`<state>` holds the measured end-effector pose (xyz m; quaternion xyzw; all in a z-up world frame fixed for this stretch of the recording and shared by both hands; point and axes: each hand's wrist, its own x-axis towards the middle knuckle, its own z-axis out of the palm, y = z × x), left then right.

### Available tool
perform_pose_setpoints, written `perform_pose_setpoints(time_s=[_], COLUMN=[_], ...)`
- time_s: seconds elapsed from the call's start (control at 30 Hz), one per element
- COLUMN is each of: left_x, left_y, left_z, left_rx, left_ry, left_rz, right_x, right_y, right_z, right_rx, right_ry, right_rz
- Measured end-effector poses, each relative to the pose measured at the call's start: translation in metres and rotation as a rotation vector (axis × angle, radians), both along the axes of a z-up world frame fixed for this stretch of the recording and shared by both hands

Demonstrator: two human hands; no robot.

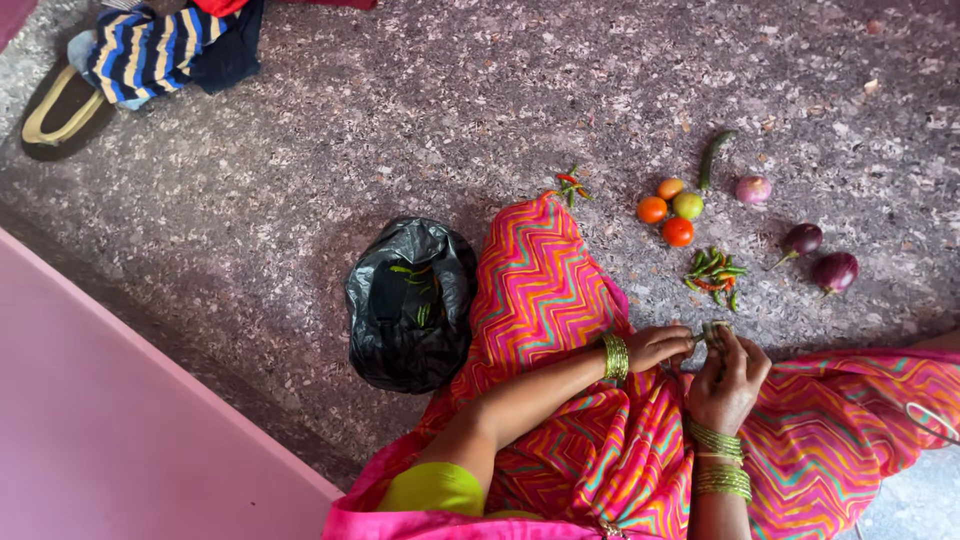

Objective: The person removes the stems from small green chilies by hand while sitting on the floor, placing the processed chilies into a pile and then putting them into a black plastic bag.

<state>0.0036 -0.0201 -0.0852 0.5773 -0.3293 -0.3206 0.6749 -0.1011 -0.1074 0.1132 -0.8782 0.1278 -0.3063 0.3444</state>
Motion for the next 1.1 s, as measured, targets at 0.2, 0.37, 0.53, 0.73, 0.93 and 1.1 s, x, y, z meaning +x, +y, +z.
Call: perform_pose_setpoints(time_s=[0.2,0.37,0.53,0.73,0.93,1.1], left_x=[0.003,0.001,0.003,0.005,0.003,0.008], left_y=[0.006,0.011,0.009,0.017,0.017,0.021], left_z=[0.013,0.018,0.011,0.028,0.038,0.057], left_rx=[-0.013,0.167,0.088,0.237,0.256,0.179], left_ry=[0.212,-0.206,-0.088,-0.154,-0.179,0.001], left_rz=[0.038,0.062,0.011,0.019,-0.013,0.038], right_x=[-0.004,-0.002,-0.004,-0.003,-0.004,-0.003], right_y=[0.006,0.000,0.004,0.006,-0.001,0.007], right_z=[0.003,0.000,0.000,0.002,-0.005,-0.001], right_rx=[-0.004,-0.004,0.041,-0.005,0.018,0.009], right_ry=[0.020,0.006,0.014,0.044,0.032,0.085], right_rz=[0.143,-0.005,0.022,0.027,-0.002,0.071])
